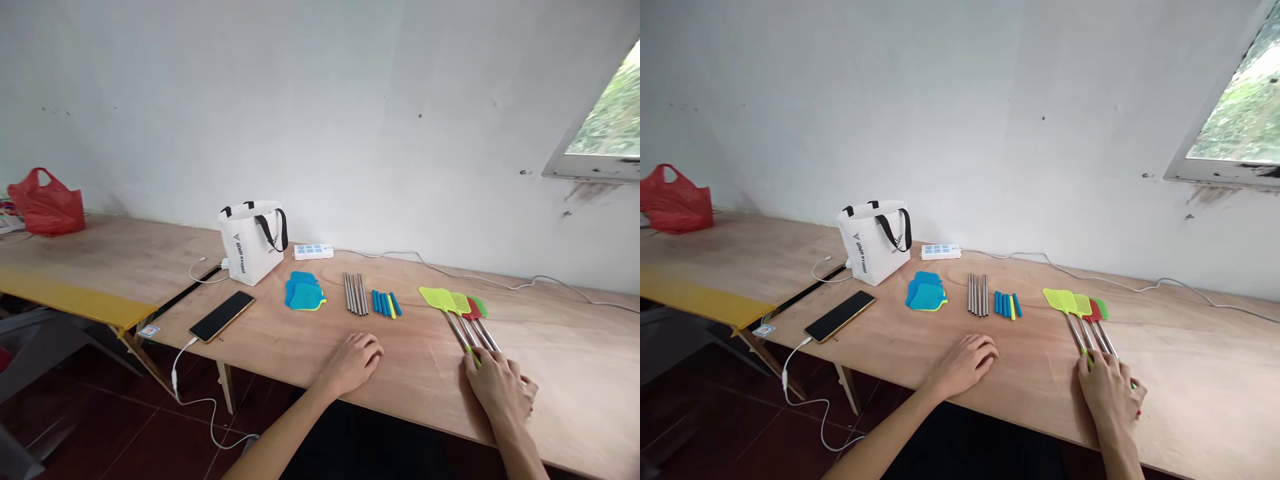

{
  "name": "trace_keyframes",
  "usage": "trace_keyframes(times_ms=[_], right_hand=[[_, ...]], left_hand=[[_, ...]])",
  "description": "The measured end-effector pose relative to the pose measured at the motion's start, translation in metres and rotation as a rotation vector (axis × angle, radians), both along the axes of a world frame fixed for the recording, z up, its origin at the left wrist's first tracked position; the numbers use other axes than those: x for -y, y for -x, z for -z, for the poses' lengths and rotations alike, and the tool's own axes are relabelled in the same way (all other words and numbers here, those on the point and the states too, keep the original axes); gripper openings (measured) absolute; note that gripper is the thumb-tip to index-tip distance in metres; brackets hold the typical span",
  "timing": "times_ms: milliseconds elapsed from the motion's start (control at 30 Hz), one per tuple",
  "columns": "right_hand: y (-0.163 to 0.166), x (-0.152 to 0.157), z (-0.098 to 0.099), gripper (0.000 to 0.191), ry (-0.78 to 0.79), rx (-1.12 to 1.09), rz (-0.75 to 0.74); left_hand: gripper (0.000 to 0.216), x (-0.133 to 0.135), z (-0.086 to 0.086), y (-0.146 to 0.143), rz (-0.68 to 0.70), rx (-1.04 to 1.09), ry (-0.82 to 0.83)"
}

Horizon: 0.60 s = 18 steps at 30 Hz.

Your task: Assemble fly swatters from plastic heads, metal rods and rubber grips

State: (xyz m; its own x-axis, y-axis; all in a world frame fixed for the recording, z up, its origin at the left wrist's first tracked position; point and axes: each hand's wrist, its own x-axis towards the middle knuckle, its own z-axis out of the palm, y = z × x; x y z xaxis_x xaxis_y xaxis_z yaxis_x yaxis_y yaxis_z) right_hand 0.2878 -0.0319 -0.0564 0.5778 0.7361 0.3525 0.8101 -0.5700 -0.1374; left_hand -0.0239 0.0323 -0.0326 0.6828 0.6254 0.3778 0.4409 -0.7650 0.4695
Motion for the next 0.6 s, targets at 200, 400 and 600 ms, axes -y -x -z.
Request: trace_keyframes(times_ms=[200, 400, 600], right_hand=[[-0.005, 0.006, -0.006, 0.045, 0.070, 0.015, 0.002], [-0.002, 0.009, -0.014, 0.050, 0.128, 0.005, -0.002], [-0.004, 0.008, -0.012, 0.050, 0.175, -0.031, -0.027]], left_hand=[[0.014, -0.001, 0.001, 0.001, 0.007, -0.003, -0.012], [0.013, 0.001, -0.001, 0.001, -0.007, -0.010, -0.020], [0.015, 0.001, -0.002, 0.001, 0.004, -0.001, 0.003]])
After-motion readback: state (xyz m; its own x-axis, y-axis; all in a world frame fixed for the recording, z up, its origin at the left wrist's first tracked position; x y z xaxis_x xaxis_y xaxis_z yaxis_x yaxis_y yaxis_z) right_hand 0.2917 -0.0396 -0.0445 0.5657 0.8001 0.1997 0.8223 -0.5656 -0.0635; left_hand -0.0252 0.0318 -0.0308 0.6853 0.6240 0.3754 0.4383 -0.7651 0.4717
